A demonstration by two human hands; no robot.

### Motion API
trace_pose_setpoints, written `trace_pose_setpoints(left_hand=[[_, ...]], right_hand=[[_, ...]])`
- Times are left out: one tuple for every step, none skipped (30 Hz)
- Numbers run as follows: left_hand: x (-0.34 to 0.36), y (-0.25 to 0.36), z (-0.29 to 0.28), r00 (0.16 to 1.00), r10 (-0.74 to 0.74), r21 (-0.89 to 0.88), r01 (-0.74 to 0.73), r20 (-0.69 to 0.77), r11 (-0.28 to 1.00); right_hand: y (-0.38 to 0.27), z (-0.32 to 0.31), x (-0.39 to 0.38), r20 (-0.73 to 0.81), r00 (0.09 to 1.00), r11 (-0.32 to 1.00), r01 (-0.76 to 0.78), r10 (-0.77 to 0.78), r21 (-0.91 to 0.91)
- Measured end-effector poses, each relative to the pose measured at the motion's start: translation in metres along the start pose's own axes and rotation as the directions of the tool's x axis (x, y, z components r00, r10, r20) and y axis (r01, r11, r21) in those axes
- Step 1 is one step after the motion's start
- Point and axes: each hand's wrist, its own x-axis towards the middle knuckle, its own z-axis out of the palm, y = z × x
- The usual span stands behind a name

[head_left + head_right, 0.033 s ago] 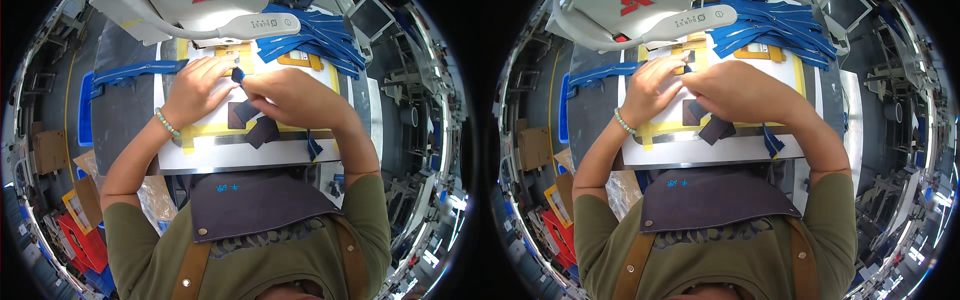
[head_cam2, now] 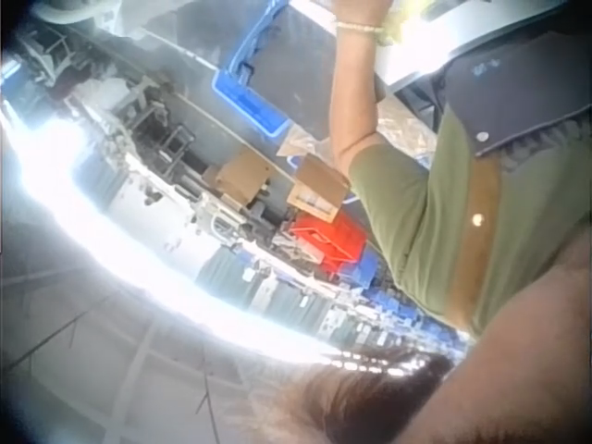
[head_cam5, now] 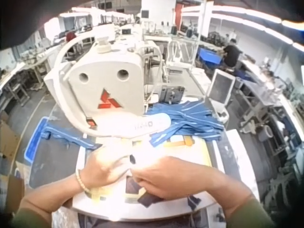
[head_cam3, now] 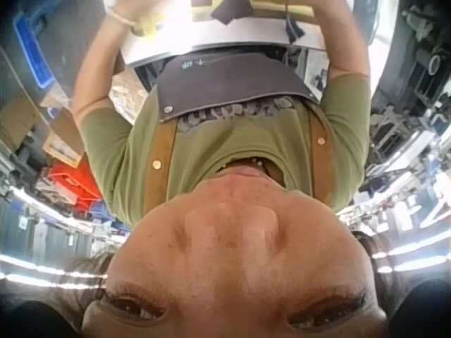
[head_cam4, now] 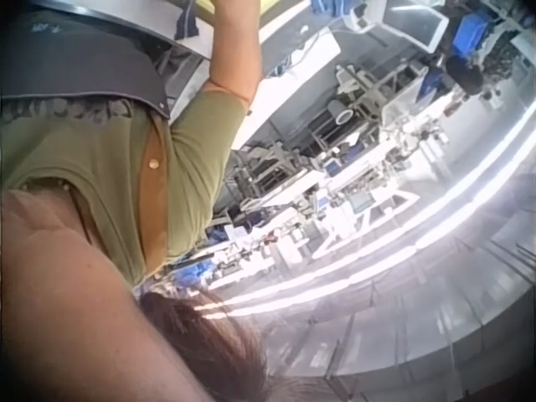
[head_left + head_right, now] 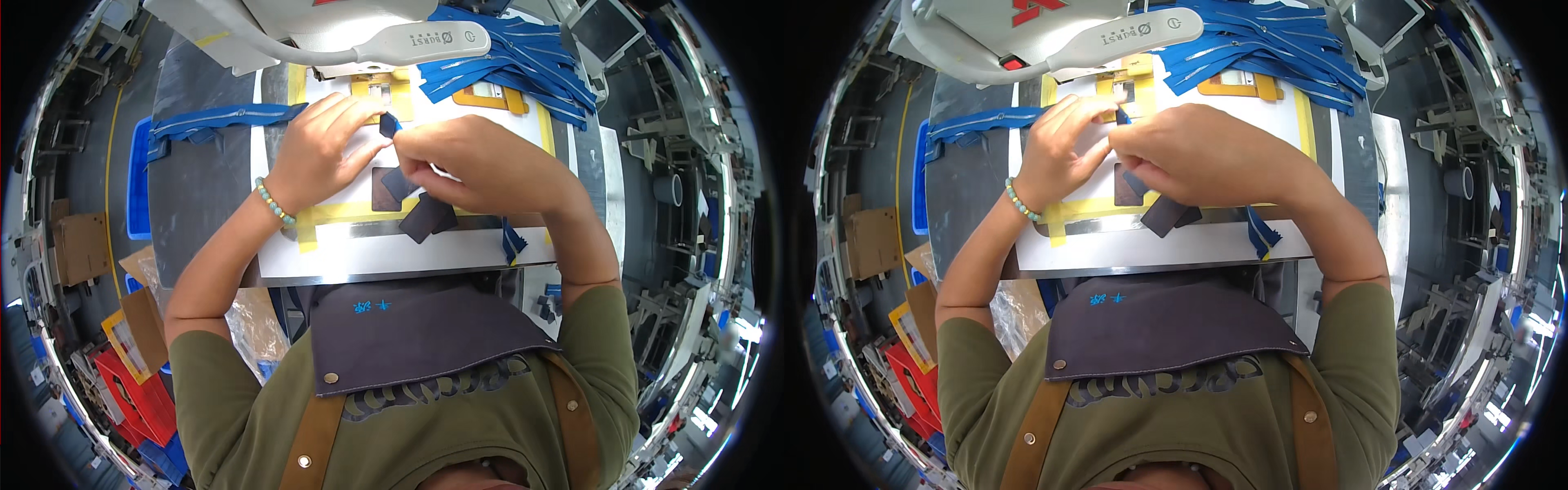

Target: Sewing small leather patches onto industrial zipper tape using a specialized sewing machine.

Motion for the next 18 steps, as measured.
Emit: trace_pose_setpoints(left_hand=[[-0.003,-0.001,0.001,0.998,-0.058,-0.072,0.060,0.022,0.996],[-0.002,-0.001,0.002,0.998,0.013,-0.118,-0.019,-0.054,0.993],[-0.003,-0.001,0.000,0.999,0.014,-0.121,-0.020,-0.051,0.993],[-0.003,0.000,-0.004,0.998,0.040,-0.161,-0.046,-0.042,0.986],[-0.002,0.001,-0.006,0.997,0.070,-0.202,-0.076,-0.036,0.976],[-0.002,-0.002,-0.005,0.993,0.103,-0.178,-0.111,-0.055,0.978],[-0.003,-0.004,-0.003,0.993,0.105,-0.180,-0.114,-0.054,0.977],[-0.005,-0.006,-0.001,0.996,0.060,-0.164,-0.069,-0.062,0.984],[-0.007,-0.007,0.001,0.997,0.015,-0.147,-0.025,-0.071,0.989],[-0.010,-0.006,0.001,0.993,-0.117,-0.181,0.109,-0.033,0.977],[-0.010,-0.006,0.001,0.993,-0.116,-0.183,0.108,-0.031,0.977],[-0.011,-0.007,0.002,0.954,-0.299,-0.477,0.263,0.001,0.838],[-0.012,-0.008,0.002,0.887,-0.454,-0.715,0.375,0.090,0.591],[-0.012,-0.010,0.001,0.882,-0.466,-0.780,0.341,0.072,0.525],[-0.011,-0.010,0.000,0.875,-0.480,-0.838,0.303,0.056,0.455],[-0.010,-0.010,-0.002,0.863,-0.501,-0.866,0.298,0.065,0.401],[-0.009,-0.010,-0.004,0.850,-0.521,-0.895,0.289,0.077,0.340],[-0.008,-0.011,-0.004,0.851,-0.520,-0.896,0.288,0.077,0.338]], right_hand=[[-0.003,-0.003,0.000,0.043,0.999,0.978,0.015,-0.024,0.207],[-0.004,-0.007,0.000,0.078,0.997,0.952,-0.009,-0.015,0.307],[-0.002,-0.006,0.000,0.077,0.997,0.951,-0.012,-0.012,0.309],[0.001,-0.004,0.001,0.101,0.993,0.874,0.008,-0.065,0.486],[0.004,-0.003,0.001,0.112,0.987,0.766,0.019,-0.118,0.642],[0.009,0.002,0.001,0.158,0.976,0.706,-0.008,-0.147,0.708],[0.011,0.009,0.002,0.156,0.977,0.706,-0.009,-0.145,0.708],[0.013,0.016,0.005,0.082,0.977,0.689,0.078,-0.196,0.720],[0.014,0.020,0.007,0.007,0.969,0.667,0.164,-0.246,0.726],[0.014,0.017,0.007,0.025,0.979,0.682,0.122,-0.202,0.721],[0.018,0.020,0.007,0.024,0.980,0.682,0.121,-0.199,0.722],[0.025,0.025,0.009,-0.040,0.992,0.721,0.115,-0.120,0.684],[0.030,0.028,0.010,-0.108,0.993,0.758,0.103,-0.043,0.644],[0.035,0.020,0.010,-0.035,0.997,0.857,-0.042,0.070,0.513],[0.041,0.022,0.013,-0.039,0.997,0.858,-0.037,0.067,0.513],[0.048,0.030,0.015,-0.156,0.982,0.889,-0.020,0.103,0.457],[0.054,0.036,0.018,-0.269,0.954,0.918,-0.018,0.134,0.396],[0.057,0.040,0.020,-0.258,0.961,0.944,-0.012,0.102,0.328]])
